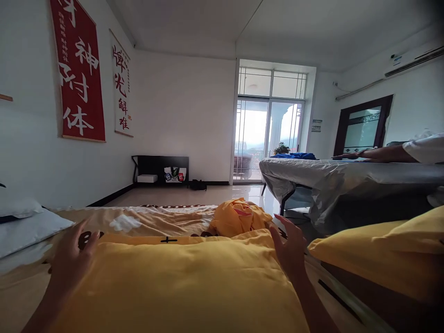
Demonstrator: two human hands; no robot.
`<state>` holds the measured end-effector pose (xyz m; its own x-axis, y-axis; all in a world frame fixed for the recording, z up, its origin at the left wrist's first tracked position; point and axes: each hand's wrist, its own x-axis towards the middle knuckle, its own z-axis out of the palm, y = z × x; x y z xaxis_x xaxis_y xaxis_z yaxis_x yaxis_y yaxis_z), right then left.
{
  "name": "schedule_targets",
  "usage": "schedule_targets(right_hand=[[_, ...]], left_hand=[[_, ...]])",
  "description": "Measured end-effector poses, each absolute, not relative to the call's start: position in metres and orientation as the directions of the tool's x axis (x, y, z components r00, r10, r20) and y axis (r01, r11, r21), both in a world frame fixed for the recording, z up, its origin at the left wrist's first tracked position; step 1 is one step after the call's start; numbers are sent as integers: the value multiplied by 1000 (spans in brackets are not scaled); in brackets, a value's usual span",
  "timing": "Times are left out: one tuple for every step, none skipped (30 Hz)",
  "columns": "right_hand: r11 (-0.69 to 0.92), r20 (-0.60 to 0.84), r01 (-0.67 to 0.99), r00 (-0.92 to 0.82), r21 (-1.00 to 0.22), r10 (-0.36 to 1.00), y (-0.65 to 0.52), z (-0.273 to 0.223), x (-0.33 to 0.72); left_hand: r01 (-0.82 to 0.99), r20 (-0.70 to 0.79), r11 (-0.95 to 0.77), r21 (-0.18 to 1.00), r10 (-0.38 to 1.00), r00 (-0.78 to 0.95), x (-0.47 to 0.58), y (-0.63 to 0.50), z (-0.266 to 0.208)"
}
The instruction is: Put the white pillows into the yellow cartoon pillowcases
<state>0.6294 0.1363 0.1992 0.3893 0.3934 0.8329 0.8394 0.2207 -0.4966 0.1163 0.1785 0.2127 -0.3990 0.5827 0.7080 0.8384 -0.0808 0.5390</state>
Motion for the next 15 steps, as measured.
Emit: schedule_targets(right_hand=[[306, 858, 860, 247, -408, 450, 128, 202, 611], [386, 826, 849, 98, -360, 555, 122, 200, 590], [442, 732, 823, -49, -356, 680, 118, 195, 569], [472, 592, 796, -184, -378, 785, 117, 186, 550], [475, 463, 778, -271, -411, 844, 117, 177, 533], [458, 365, 768, -310, -448, 878, 118, 167, 521], [433, 307, 766, -317, -476, 897, 120, 159, 514], [409, 287, 768, -300, -493, 910, 121, 152, 510], [389, 287, 774, -276, -500, 917, 122, 147, 511], [375, 298, 785, -252, -494, 921, 120, 144, 515], [360, 324, 804, -221, -474, 920, 116, 141, 522], [341, 358, 828, -184, -444, 915, 109, 138, 530], [315, 399, 855, -141, -412, 906, 100, 135, 541], [281, 444, 880, -91, -384, 892, 88, 131, 552], [240, 489, 901, -36, -361, 871, 75, 127, 565]], left_hand=[[837, 749, -217, 503, 592, -297, 136, 168, 219], [832, 772, -355, 426, 622, -130, 156, 161, 220], [827, 744, -432, 359, 668, 26, 176, 157, 215], [837, 666, -446, 317, 733, 139, 195, 156, 205], [852, 515, -450, 269, 814, 267, 211, 157, 191], [858, 374, -473, 202, 847, 378, 223, 161, 176], [865, 291, -473, 169, 862, 415, 231, 164, 162], [869, 234, -466, 165, 875, 425, 234, 168, 151], [876, 221, -446, 185, 887, 405, 232, 169, 142], [881, 233, -417, 225, 901, 367, 228, 168, 137], [878, 252, -394, 271, 910, 331, 221, 165, 134], [869, 286, -384, 311, 910, 300, 215, 160, 133], [859, 334, -383, 340, 903, 270, 210, 155, 133], [849, 396, -387, 359, 887, 237, 207, 151, 135], [840, 464, -393, 375, 864, 197, 207, 149, 139]])
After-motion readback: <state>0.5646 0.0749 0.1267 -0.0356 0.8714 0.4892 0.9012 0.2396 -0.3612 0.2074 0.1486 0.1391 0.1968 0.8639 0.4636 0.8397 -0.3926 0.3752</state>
